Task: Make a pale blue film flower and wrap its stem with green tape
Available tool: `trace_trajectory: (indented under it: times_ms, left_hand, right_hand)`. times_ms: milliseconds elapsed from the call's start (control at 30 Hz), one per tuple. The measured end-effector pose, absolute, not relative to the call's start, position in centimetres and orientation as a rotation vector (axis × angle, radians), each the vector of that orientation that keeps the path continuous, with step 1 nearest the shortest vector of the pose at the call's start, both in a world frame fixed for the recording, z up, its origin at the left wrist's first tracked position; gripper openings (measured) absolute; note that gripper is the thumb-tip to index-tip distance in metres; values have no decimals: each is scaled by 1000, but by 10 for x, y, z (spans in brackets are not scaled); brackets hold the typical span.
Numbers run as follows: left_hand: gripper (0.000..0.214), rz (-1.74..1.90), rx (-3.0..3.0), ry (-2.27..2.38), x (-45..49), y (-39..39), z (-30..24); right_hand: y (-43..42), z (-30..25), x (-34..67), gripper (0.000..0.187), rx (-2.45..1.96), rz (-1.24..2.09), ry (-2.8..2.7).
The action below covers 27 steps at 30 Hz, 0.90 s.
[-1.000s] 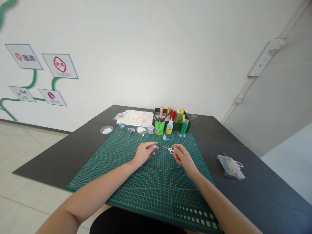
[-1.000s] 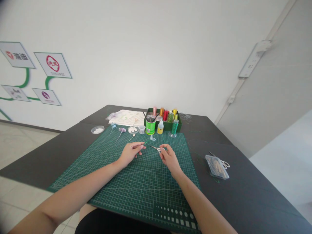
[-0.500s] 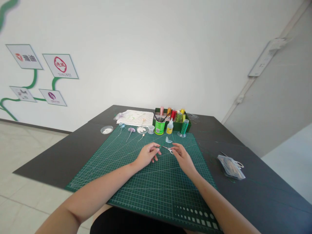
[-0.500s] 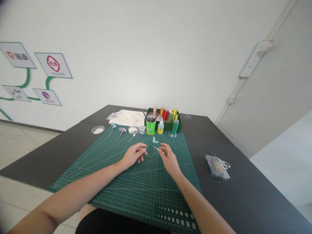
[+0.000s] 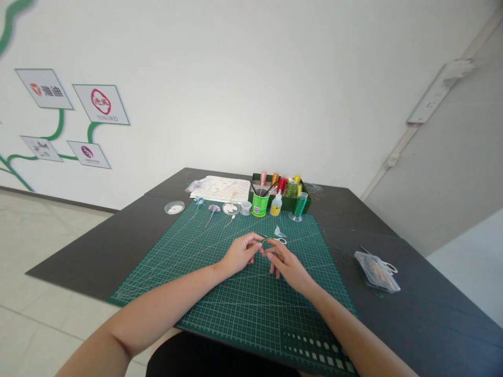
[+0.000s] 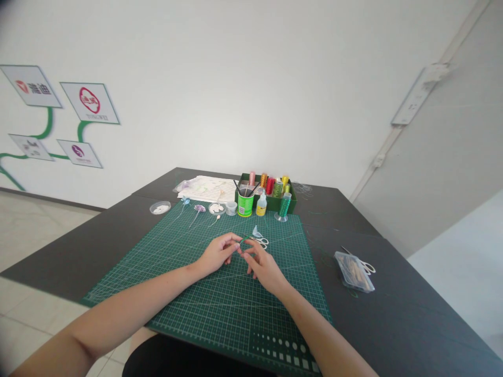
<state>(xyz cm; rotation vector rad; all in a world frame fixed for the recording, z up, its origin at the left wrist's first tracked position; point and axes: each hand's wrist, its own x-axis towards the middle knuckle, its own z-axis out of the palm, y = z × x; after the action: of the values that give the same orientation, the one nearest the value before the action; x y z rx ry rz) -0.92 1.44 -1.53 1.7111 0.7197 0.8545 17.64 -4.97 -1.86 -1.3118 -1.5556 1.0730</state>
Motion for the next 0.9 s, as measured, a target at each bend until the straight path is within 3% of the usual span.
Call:
trace_trajectory:
  times_ms: [467, 900]
  left_hand:
    - [28, 864, 1774, 834, -10, 17, -18]
    - [25, 742, 1984, 865, -14, 10, -9]
  right_hand:
    - [-52, -9, 179, 31, -1364, 901, -1622]
    - [-61, 13, 174, 35, -1309, 829, -1595]
